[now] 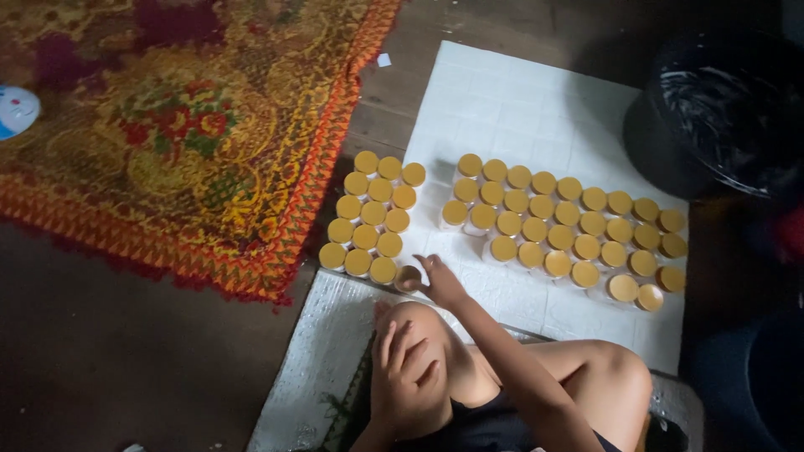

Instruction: Tightening the lids on small cosmetic jars and organizing them in a grid on the floor.

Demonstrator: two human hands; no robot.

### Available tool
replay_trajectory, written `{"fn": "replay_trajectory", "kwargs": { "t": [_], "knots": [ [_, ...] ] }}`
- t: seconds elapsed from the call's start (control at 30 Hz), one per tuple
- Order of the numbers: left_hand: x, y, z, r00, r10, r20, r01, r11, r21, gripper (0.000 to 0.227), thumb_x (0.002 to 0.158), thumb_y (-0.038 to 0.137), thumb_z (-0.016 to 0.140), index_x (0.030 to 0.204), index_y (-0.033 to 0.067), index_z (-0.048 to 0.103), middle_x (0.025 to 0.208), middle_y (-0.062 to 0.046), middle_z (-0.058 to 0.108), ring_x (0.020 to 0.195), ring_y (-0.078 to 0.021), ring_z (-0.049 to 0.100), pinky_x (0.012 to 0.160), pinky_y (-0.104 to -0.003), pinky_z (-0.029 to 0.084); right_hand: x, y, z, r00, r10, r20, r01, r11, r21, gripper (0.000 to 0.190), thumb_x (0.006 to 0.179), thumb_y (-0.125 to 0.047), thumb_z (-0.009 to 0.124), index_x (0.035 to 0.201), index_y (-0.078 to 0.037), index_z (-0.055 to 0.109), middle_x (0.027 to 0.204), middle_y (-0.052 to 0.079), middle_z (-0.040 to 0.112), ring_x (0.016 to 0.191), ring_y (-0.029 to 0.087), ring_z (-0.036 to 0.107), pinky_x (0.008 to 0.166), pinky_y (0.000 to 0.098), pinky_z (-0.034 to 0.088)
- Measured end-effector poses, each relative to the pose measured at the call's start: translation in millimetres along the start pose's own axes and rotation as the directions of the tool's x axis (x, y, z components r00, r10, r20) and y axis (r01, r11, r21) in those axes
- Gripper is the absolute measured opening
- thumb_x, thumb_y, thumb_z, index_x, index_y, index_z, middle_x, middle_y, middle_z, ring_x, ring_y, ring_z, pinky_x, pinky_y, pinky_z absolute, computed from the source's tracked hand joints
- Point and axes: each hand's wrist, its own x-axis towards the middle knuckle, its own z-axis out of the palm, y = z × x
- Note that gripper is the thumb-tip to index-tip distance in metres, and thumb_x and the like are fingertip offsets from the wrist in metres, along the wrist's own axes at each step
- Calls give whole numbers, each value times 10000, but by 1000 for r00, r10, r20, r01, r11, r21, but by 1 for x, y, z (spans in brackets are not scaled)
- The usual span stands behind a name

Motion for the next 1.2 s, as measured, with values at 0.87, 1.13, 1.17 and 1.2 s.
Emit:
{"fn": "replay_trajectory", "kwargs": {
  "t": [0.87, 1.13, 1.17, 1.2],
  "knots": [
    [-25, -23, 38, 999, 52, -7, -48, 952, 302, 395, 801, 310, 762, 1146, 122, 724, 1479, -126, 508, 1429, -380, 387, 1147, -535, 351, -52, 93, -56, 948, 311, -63, -294, 790, -538, 313, 873, -74, 650, 1170, -162, 603, 1154, 154, 545, 882, 312, 652, 757, 415, 576],
    [-22, 1, 72, 994, -66, -86, 91, 936, 341, 461, 833, 405, 751, 1181, 110, 680, 1499, -154, 407, 1450, -480, 298, 1194, -639, 238, -184, -20, -156, 915, 404, -25, -308, 736, 603, 544, 684, -139, 925, 1164, -81, 676, 881, 40, 669, 746, 146, 606, 698, 270, 524],
    [-13, 16, 70, 986, -148, 79, 147, 989, 22, 552, 882, 376, 717, 1318, 76, 558, 1463, -164, 457, 1386, -409, 389, 1171, -562, 282, -203, -42, -175, 929, 368, -33, -272, 742, 613, 576, 692, -144, 912, 1212, -91, 671, 939, 56, 692, 817, 157, 622, 771, 274, 522],
    [-5, 31, 68, 950, -169, 262, 243, 927, -284, 655, 930, 346, 683, 1454, 40, 437, 1427, -173, 506, 1322, -338, 479, 1149, -484, 325, -222, -63, -193, 942, 332, -42, -236, 747, 621, 608, 700, -149, 899, 1260, -102, 666, 997, 73, 714, 888, 168, 638, 843, 278, 520]
  ]
}}
